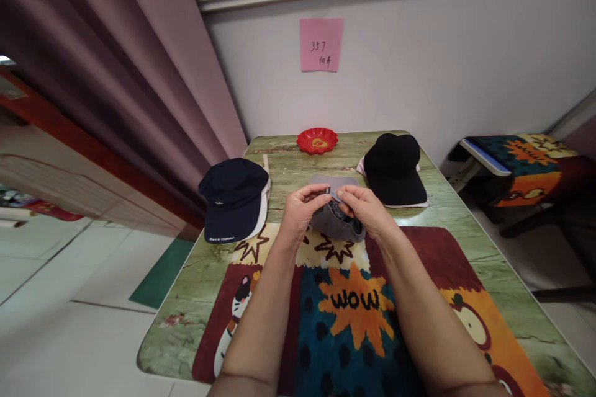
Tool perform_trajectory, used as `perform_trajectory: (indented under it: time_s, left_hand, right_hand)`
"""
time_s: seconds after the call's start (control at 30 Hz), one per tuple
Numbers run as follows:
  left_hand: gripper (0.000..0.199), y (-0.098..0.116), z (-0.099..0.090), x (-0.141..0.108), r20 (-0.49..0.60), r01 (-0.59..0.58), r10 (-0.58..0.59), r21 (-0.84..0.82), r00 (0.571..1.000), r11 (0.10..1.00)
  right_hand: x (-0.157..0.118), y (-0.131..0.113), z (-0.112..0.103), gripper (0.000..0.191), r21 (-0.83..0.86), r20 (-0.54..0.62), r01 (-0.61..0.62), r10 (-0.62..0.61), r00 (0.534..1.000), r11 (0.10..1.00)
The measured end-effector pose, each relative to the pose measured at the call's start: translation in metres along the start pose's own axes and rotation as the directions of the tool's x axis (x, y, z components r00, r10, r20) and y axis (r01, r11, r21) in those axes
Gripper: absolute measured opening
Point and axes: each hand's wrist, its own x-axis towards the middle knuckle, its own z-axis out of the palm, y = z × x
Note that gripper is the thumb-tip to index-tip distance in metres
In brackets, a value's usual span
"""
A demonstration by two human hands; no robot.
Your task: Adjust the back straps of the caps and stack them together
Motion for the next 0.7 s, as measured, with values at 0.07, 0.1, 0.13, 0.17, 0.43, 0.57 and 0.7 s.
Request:
perform_trajectory:
  time_s: [0.07, 0.1, 0.13, 0.17, 0.43, 0.57, 0.7]
  left_hand:
    - [0.033, 0.0007, 0.0001, -0.0004, 0.006, -0.002, 0.002, 0.005, 1.0, 1.0]
    - [0.034, 0.001, 0.0003, -0.0006, 0.009, -0.003, 0.003, 0.007, 1.0, 1.0]
    - [0.034, 0.0012, 0.0004, -0.0008, 0.012, -0.004, 0.003, 0.008, 1.0, 1.0]
    - [0.034, 0.0014, 0.0005, -0.0009, 0.014, -0.003, 0.003, 0.008, 1.0, 1.0]
    - [0.035, 0.0032, -0.0011, -0.0003, 0.041, 0.016, -0.017, 0.014, 0.999, 1.0]
    - [0.037, 0.0047, -0.0016, -0.0012, 0.069, 0.046, -0.046, 0.01, 0.997, 0.999]
    - [0.037, 0.0047, -0.0012, -0.0015, 0.08, 0.045, -0.046, 0.017, 0.996, 0.999]
  right_hand:
    - [-0.0003, -0.0001, -0.0006, 0.036, -0.006, 0.002, -0.004, 0.004, 1.0, 1.0]
    - [-0.0005, -0.0003, -0.0008, 0.036, -0.009, 0.004, -0.003, 0.003, 1.0, 1.0]
    - [-0.0007, -0.0005, -0.001, 0.036, -0.012, 0.007, 0.0, 0.0, 1.0, 1.0]
    - [-0.0009, -0.0008, -0.0013, 0.036, -0.018, 0.011, 0.005, -0.005, 1.0, 1.0]
    - [-0.0014, -0.0012, -0.0032, 0.038, -0.051, 0.018, 0.025, -0.024, 1.0, 0.998]
    - [-0.001, -0.0007, -0.0038, 0.038, -0.061, -0.001, 0.038, -0.038, 0.999, 0.997]
    - [-0.0009, -0.0005, -0.003, 0.038, -0.077, -0.014, 0.049, -0.05, 0.999, 0.996]
